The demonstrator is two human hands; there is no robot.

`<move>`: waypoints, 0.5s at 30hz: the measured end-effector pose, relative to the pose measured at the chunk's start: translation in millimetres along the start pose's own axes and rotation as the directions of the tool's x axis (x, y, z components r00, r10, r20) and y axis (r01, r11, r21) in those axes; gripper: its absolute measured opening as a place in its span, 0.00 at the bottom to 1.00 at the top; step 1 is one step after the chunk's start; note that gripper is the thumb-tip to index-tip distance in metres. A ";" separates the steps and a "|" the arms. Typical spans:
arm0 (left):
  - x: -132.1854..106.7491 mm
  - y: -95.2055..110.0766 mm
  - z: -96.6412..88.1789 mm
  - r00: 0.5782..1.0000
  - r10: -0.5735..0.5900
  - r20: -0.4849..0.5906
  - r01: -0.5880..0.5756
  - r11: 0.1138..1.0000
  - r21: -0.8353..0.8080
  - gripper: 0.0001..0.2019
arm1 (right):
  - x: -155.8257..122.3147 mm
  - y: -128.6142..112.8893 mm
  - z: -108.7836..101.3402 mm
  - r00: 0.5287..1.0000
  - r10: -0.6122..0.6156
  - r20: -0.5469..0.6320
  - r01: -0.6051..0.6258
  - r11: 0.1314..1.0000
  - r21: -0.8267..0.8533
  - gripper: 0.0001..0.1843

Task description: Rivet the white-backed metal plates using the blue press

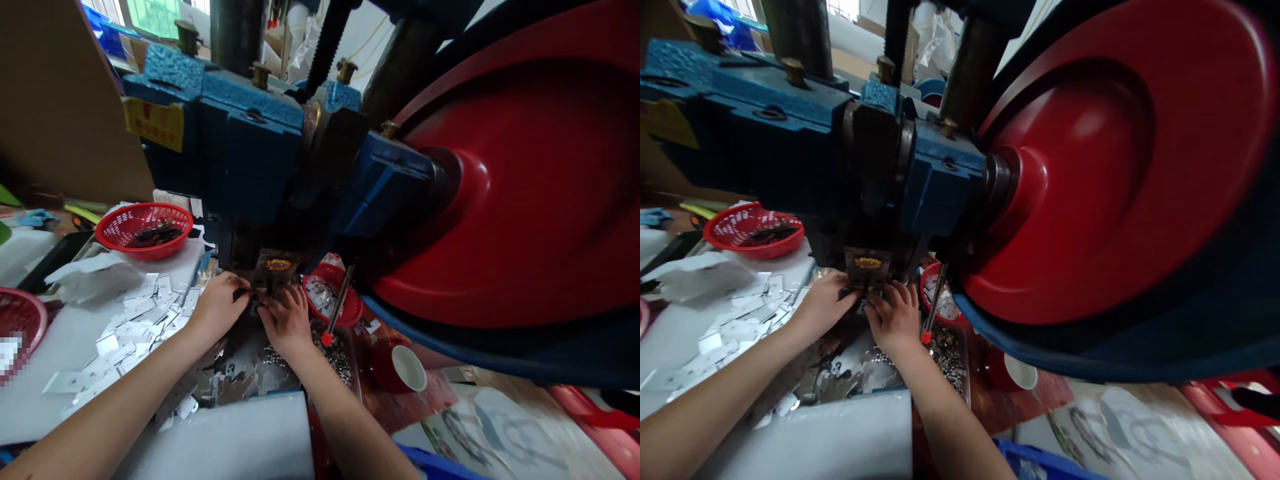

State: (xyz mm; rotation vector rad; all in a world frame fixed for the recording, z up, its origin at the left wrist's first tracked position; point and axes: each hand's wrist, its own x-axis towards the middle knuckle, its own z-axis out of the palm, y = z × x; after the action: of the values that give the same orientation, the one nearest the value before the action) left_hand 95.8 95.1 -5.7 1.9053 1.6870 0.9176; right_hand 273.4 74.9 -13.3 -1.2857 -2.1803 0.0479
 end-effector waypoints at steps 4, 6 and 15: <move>0.5 -2.9 5.8 1.000 0.016 0.003 -0.016 1.000 0.002 0.13 | 3.1 -4.3 -3.6 1.000 -0.016 0.025 0.018 0.997 -0.080 0.11; 1.0 -3.6 7.5 1.000 0.017 -0.003 -0.017 1.000 -0.002 0.13 | 4.6 -5.2 -4.4 0.999 -0.004 0.032 0.006 0.999 -0.050 0.10; -11.2 -8.7 -20.3 0.998 -0.008 -0.057 0.006 0.999 -0.045 0.13 | -27.8 13.5 -7.8 0.915 0.399 -0.059 -0.304 0.778 0.551 0.14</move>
State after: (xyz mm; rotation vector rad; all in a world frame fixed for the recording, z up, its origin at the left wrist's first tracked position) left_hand 74.8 83.4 0.0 1.8595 1.6902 1.0078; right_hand 297.8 57.6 -24.4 -1.2843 -1.5823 0.6284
